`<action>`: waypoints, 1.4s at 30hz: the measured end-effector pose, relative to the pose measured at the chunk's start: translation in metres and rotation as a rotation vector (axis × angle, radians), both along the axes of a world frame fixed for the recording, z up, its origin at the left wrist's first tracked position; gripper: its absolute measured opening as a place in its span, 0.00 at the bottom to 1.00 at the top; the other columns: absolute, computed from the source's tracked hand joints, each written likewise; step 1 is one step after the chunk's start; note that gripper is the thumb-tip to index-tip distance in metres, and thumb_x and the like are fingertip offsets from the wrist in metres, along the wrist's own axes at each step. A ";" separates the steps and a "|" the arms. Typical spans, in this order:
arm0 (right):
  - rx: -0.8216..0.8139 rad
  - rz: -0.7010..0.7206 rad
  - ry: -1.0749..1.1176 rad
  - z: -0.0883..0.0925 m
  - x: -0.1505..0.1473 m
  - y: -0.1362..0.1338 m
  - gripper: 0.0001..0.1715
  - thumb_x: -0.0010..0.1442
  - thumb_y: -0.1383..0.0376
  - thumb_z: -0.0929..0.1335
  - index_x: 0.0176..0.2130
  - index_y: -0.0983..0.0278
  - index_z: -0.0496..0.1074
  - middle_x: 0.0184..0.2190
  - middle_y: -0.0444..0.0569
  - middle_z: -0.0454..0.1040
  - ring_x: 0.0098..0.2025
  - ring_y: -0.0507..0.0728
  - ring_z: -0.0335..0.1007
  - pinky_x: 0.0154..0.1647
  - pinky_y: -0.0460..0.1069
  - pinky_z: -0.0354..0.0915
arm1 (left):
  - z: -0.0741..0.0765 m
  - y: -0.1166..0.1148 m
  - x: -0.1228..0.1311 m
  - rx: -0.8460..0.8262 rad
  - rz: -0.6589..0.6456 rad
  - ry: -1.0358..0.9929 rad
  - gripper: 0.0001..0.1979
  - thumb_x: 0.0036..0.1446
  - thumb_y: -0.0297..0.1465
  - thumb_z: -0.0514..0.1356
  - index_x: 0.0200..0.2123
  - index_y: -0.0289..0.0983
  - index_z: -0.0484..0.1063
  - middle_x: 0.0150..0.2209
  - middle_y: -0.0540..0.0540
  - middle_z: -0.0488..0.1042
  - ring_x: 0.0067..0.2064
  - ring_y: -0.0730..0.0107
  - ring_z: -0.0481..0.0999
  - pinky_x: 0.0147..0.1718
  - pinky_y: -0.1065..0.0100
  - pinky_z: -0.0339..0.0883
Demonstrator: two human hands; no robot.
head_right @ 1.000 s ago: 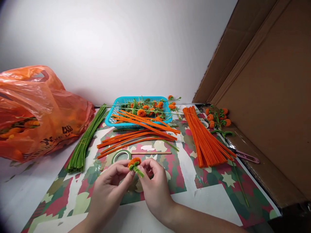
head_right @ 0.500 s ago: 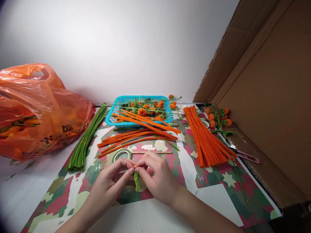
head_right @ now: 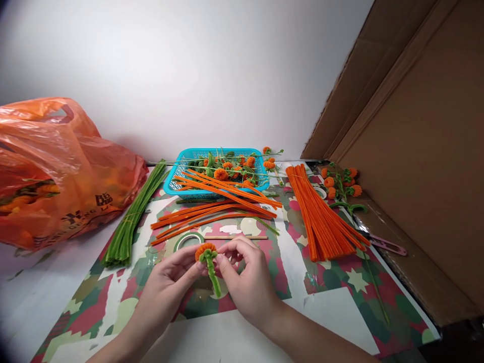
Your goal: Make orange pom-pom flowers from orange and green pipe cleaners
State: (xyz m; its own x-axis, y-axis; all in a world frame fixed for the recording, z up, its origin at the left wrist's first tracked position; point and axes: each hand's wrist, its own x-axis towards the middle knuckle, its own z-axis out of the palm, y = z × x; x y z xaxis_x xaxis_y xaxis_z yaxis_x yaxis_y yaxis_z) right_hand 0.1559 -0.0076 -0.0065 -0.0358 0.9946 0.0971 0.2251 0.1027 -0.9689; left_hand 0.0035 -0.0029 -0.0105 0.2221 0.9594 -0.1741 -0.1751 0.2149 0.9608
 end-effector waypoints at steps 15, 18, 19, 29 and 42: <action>0.164 0.247 -0.447 0.005 0.009 0.004 0.16 0.61 0.69 0.59 0.22 0.63 0.54 0.23 0.42 0.60 0.29 0.53 0.58 0.34 0.49 0.53 | 0.001 -0.003 -0.008 0.316 -0.040 0.359 0.14 0.60 0.33 0.58 0.48 0.43 0.76 0.43 0.45 0.77 0.42 0.65 0.75 0.40 0.71 0.70; 0.189 0.226 -0.423 0.009 0.011 0.004 0.13 0.60 0.69 0.60 0.24 0.63 0.58 0.23 0.42 0.62 0.30 0.53 0.60 0.36 0.49 0.54 | 0.003 -0.003 -0.007 0.309 -0.046 0.374 0.14 0.61 0.34 0.57 0.48 0.43 0.75 0.40 0.46 0.76 0.41 0.66 0.75 0.38 0.72 0.69; 0.215 0.203 -0.412 0.010 0.012 0.004 0.10 0.59 0.69 0.61 0.26 0.62 0.60 0.25 0.42 0.64 0.31 0.53 0.61 0.37 0.50 0.54 | 0.003 -0.003 -0.007 0.295 -0.054 0.371 0.14 0.61 0.35 0.56 0.48 0.43 0.75 0.39 0.47 0.76 0.40 0.66 0.74 0.37 0.73 0.69; 0.298 0.168 -0.237 0.009 0.011 0.004 0.08 0.58 0.72 0.66 0.38 0.61 0.71 0.36 0.47 0.73 0.41 0.56 0.67 0.44 0.52 0.61 | 0.003 -0.005 -0.007 0.087 -0.071 0.159 0.12 0.61 0.38 0.55 0.47 0.42 0.67 0.33 0.49 0.72 0.33 0.70 0.71 0.30 0.73 0.68; 0.086 0.167 -0.336 0.006 0.006 0.000 0.07 0.59 0.73 0.64 0.30 0.63 0.64 0.30 0.43 0.68 0.33 0.53 0.64 0.34 0.48 0.57 | 0.000 -0.003 -0.008 0.443 -0.015 0.434 0.03 0.61 0.28 0.54 0.34 0.40 0.67 0.29 0.52 0.70 0.28 0.77 0.70 0.25 0.78 0.66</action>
State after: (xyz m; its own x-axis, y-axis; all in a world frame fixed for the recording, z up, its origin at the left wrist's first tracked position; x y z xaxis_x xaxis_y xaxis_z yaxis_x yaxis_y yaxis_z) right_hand 0.1618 -0.0076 0.0000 -0.2407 0.9611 0.1352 0.5020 0.2425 -0.8302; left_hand -0.0049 -0.0059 -0.0109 0.2342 0.9585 0.1628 0.2512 -0.2215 0.9423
